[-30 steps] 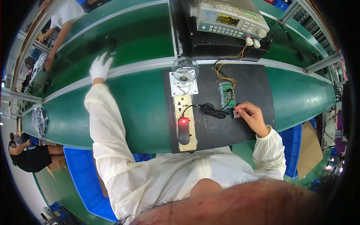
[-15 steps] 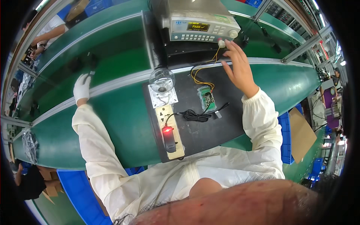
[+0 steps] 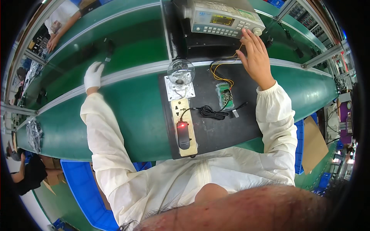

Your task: The person tests power adapters by plugging them into a power strip, connecting their cables to a test circuit board, and placing the tested adapters onto a conveyor belt.

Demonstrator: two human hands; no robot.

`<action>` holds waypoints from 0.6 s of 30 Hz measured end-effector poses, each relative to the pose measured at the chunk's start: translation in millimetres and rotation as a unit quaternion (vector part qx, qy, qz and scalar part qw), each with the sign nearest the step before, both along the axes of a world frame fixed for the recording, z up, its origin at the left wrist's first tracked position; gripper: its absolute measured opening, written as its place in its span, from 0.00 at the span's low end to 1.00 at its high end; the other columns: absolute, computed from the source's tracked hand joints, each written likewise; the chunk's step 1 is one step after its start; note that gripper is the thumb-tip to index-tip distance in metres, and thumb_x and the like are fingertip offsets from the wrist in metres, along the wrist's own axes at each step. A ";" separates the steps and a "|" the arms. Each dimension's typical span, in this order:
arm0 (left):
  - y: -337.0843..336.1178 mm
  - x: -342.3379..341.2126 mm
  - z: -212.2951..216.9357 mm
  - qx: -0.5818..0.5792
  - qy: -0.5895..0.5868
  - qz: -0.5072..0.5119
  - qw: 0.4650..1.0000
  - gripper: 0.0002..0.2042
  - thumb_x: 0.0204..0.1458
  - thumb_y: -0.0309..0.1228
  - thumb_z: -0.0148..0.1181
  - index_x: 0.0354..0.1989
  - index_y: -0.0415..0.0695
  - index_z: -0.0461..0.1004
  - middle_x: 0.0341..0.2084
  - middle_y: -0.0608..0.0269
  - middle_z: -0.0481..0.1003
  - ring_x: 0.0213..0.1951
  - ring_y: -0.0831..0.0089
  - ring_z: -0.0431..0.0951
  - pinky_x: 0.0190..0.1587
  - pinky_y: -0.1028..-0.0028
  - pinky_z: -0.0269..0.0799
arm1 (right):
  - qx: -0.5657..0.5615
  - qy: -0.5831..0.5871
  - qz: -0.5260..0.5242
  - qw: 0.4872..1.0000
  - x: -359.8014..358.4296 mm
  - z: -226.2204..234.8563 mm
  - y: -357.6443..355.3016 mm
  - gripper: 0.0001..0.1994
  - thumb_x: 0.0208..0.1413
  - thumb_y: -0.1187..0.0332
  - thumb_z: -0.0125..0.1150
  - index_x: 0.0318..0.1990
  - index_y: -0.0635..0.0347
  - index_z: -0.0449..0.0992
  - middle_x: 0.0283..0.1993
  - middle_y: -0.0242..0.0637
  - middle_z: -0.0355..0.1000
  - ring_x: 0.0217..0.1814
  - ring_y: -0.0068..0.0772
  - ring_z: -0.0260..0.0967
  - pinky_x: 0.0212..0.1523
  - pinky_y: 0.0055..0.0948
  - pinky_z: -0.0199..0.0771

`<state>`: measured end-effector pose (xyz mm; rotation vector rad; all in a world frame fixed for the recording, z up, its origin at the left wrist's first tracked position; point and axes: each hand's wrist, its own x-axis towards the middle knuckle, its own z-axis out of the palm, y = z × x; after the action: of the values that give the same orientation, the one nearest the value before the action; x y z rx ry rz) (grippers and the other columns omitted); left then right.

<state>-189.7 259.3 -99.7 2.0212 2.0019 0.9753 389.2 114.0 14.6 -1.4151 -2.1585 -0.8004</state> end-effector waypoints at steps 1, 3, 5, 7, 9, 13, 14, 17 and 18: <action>-0.4 -1.0 -0.6 0.002 0.003 0.004 1.000 0.16 0.55 0.41 0.62 0.48 0.46 0.79 0.54 0.59 0.75 0.56 0.62 0.74 0.60 0.71 0.65 | -0.002 0.011 0.007 1.000 -2.7 1.7 -1.1 0.17 0.56 0.65 0.63 0.51 0.62 0.70 0.67 0.42 0.63 0.70 0.45 0.59 0.68 0.44 0.57; -1.5 -2.1 -1.9 0.002 -0.001 0.003 1.000 0.16 0.55 0.41 0.62 0.48 0.46 0.80 0.53 0.59 0.76 0.56 0.62 0.74 0.60 0.71 0.65 | -0.004 0.023 0.014 1.000 -5.5 4.1 -4.7 0.18 0.56 0.66 0.63 0.52 0.62 0.70 0.67 0.42 0.64 0.69 0.46 0.59 0.67 0.44 0.58; -1.8 -2.6 -2.8 0.003 -0.005 0.003 1.000 0.16 0.55 0.40 0.63 0.48 0.46 0.80 0.53 0.59 0.76 0.56 0.62 0.74 0.59 0.71 0.66 | -0.023 0.087 0.062 0.994 -8.3 4.7 -10.4 0.19 0.55 0.69 0.63 0.54 0.62 0.70 0.66 0.43 0.65 0.69 0.46 0.59 0.67 0.44 0.59; -2.5 -3.2 -3.1 0.006 -0.009 -0.001 1.000 0.15 0.54 0.39 0.63 0.47 0.46 0.80 0.51 0.60 0.77 0.54 0.63 0.75 0.58 0.71 0.67 | -0.034 0.091 0.066 0.993 -13.3 4.4 -21.0 0.20 0.55 0.70 0.63 0.54 0.62 0.70 0.65 0.43 0.66 0.68 0.46 0.60 0.66 0.44 0.59; -2.9 -5.1 -3.3 0.005 -0.015 0.002 1.000 0.15 0.55 0.39 0.62 0.46 0.45 0.80 0.52 0.59 0.76 0.54 0.61 0.74 0.58 0.70 0.67 | -0.046 0.094 0.071 0.992 -17.2 1.4 -34.1 0.20 0.54 0.72 0.63 0.55 0.62 0.70 0.64 0.43 0.66 0.68 0.47 0.61 0.65 0.43 0.60; 0.8 -6.5 -5.4 0.013 0.001 -0.006 1.000 0.14 0.56 0.38 0.59 0.46 0.45 0.79 0.51 0.57 0.76 0.53 0.58 0.74 0.56 0.67 0.67 | -0.111 0.141 0.098 0.979 -20.1 -11.5 -57.1 0.18 0.55 0.73 0.61 0.54 0.61 0.71 0.61 0.42 0.69 0.65 0.48 0.63 0.63 0.41 0.61; 0.3 -7.4 -5.8 0.012 0.002 -0.005 1.000 0.14 0.56 0.38 0.59 0.46 0.45 0.79 0.51 0.57 0.76 0.53 0.58 0.74 0.56 0.67 0.67 | -0.123 0.140 0.097 0.978 -19.5 -17.0 -60.1 0.18 0.55 0.73 0.61 0.54 0.61 0.71 0.60 0.42 0.69 0.64 0.48 0.64 0.63 0.41 0.61; 0.5 -5.0 -5.4 0.015 0.009 0.008 1.000 0.14 0.56 0.38 0.59 0.46 0.45 0.79 0.50 0.58 0.76 0.52 0.57 0.75 0.55 0.67 0.68 | -0.143 0.155 0.097 0.973 -17.2 -32.2 -65.1 0.16 0.56 0.72 0.59 0.53 0.60 0.72 0.58 0.41 0.70 0.62 0.47 0.65 0.62 0.42 0.62; 0.5 -5.6 -5.0 0.018 0.010 0.007 1.000 0.14 0.56 0.38 0.59 0.46 0.45 0.79 0.50 0.58 0.77 0.51 0.57 0.75 0.55 0.67 0.68 | -0.148 0.174 0.091 0.969 -14.7 -40.0 -64.8 0.15 0.57 0.72 0.59 0.52 0.60 0.73 0.57 0.41 0.71 0.61 0.47 0.66 0.62 0.41 0.62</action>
<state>-195.2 259.8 -104.7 2.0449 2.0270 1.0040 374.5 49.2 -25.4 -1.3468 -2.1455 -0.1483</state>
